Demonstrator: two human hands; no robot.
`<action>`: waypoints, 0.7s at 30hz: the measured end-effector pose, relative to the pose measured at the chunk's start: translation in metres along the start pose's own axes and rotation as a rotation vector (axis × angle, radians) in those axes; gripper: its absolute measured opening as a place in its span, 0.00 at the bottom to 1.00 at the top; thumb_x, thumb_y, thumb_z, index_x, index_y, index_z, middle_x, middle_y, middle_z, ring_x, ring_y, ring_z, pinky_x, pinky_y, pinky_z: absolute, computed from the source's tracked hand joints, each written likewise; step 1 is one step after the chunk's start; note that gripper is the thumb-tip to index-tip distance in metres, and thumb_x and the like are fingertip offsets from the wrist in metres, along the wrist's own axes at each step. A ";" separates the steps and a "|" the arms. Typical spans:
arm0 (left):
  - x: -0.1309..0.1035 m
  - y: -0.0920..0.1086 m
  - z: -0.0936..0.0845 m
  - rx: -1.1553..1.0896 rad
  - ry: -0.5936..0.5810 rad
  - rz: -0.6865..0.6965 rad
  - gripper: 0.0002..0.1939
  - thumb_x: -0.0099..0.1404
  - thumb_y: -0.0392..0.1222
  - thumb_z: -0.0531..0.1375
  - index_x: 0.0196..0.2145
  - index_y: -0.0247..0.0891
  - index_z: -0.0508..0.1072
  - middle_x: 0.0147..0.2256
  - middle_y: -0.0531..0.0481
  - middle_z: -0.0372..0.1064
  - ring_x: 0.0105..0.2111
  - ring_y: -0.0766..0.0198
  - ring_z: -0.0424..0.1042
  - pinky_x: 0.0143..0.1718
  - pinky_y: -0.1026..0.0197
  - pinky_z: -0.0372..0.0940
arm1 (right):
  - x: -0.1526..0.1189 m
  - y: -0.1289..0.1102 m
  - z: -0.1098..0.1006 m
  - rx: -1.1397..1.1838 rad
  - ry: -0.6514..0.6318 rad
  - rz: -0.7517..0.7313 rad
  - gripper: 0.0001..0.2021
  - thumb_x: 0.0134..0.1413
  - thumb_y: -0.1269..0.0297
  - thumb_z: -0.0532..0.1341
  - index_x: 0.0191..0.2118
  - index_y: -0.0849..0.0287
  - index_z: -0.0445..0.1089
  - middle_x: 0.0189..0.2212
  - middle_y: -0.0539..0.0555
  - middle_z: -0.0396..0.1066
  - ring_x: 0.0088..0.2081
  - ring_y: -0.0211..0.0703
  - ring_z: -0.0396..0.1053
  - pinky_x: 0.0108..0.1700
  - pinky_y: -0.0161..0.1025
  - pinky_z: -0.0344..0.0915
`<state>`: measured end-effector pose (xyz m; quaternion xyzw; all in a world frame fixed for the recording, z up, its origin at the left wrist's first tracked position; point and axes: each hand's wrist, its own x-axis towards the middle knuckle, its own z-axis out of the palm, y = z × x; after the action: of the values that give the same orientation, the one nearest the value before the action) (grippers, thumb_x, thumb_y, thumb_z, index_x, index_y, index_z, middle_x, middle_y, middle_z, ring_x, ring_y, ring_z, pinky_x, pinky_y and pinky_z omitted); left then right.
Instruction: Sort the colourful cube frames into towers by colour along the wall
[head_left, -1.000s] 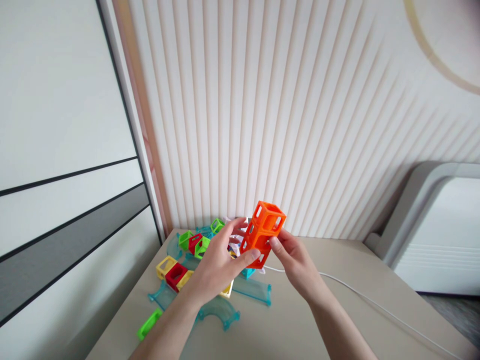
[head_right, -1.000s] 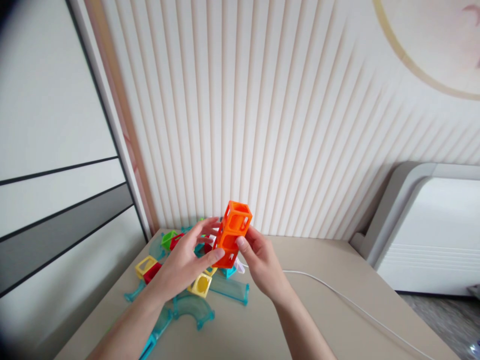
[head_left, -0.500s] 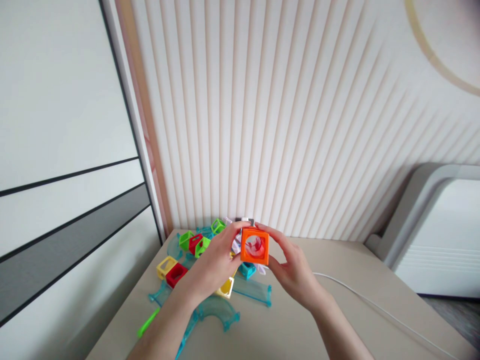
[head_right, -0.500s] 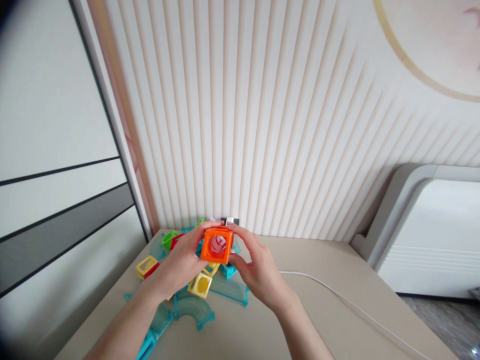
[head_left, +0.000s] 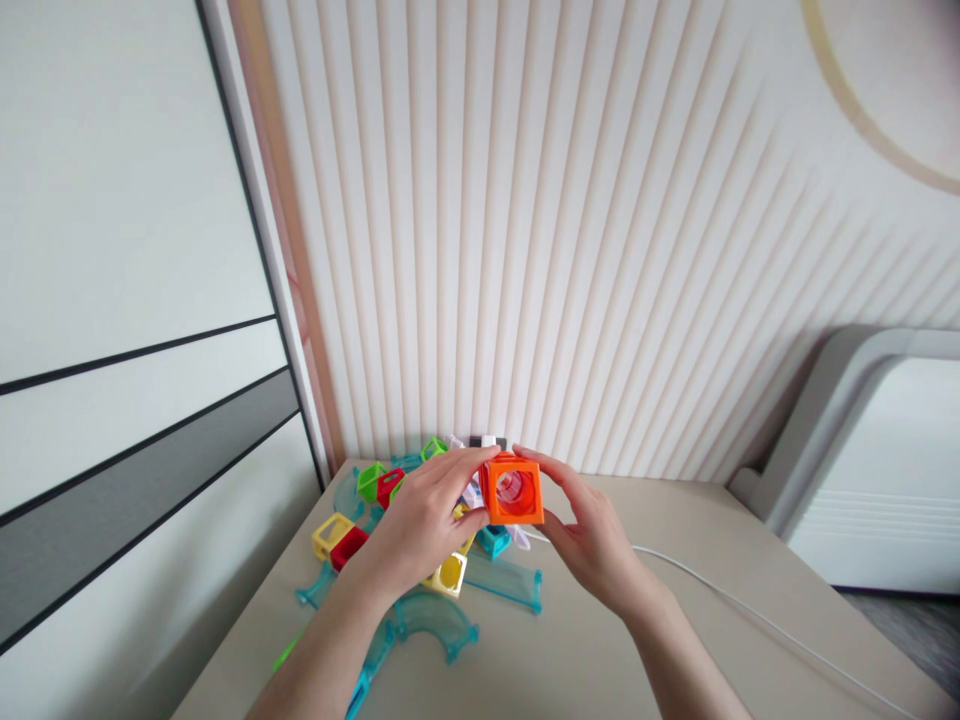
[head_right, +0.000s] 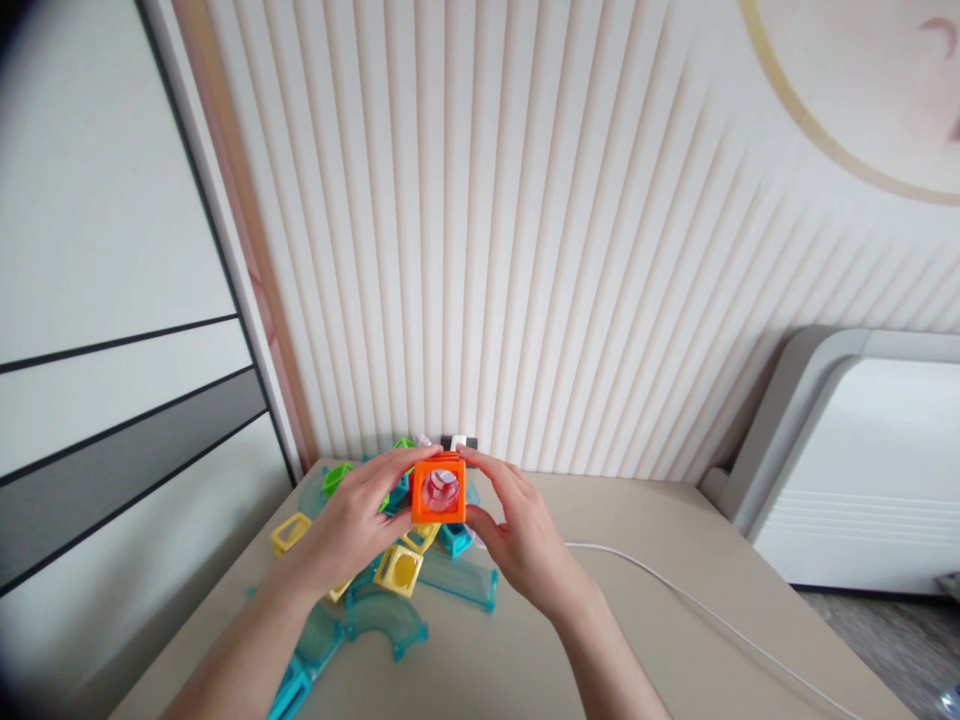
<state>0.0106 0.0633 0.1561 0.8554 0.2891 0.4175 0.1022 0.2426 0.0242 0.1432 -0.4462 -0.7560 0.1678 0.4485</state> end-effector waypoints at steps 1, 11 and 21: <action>0.000 -0.001 0.001 -0.013 0.003 0.001 0.31 0.65 0.32 0.64 0.64 0.48 0.66 0.58 0.44 0.74 0.59 0.54 0.72 0.62 0.50 0.67 | 0.000 0.000 0.000 -0.003 0.003 0.003 0.23 0.66 0.63 0.62 0.64 0.44 0.65 0.64 0.55 0.68 0.64 0.55 0.67 0.51 0.48 0.78; -0.001 0.000 -0.003 -0.084 -0.049 0.022 0.30 0.68 0.30 0.60 0.64 0.47 0.64 0.61 0.44 0.71 0.62 0.57 0.69 0.65 0.51 0.64 | 0.000 0.001 0.000 -0.172 0.085 -0.235 0.27 0.64 0.73 0.59 0.65 0.45 0.62 0.60 0.55 0.72 0.59 0.51 0.71 0.61 0.51 0.69; 0.000 0.007 -0.004 -0.076 -0.025 -0.014 0.27 0.68 0.32 0.61 0.63 0.47 0.66 0.59 0.45 0.72 0.62 0.55 0.69 0.64 0.51 0.64 | -0.001 -0.002 0.003 -0.093 0.117 -0.169 0.22 0.66 0.64 0.61 0.64 0.47 0.65 0.59 0.57 0.73 0.59 0.54 0.72 0.61 0.52 0.70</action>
<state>0.0101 0.0571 0.1619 0.8540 0.2778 0.4167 0.1411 0.2388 0.0229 0.1427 -0.4102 -0.7704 0.0678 0.4834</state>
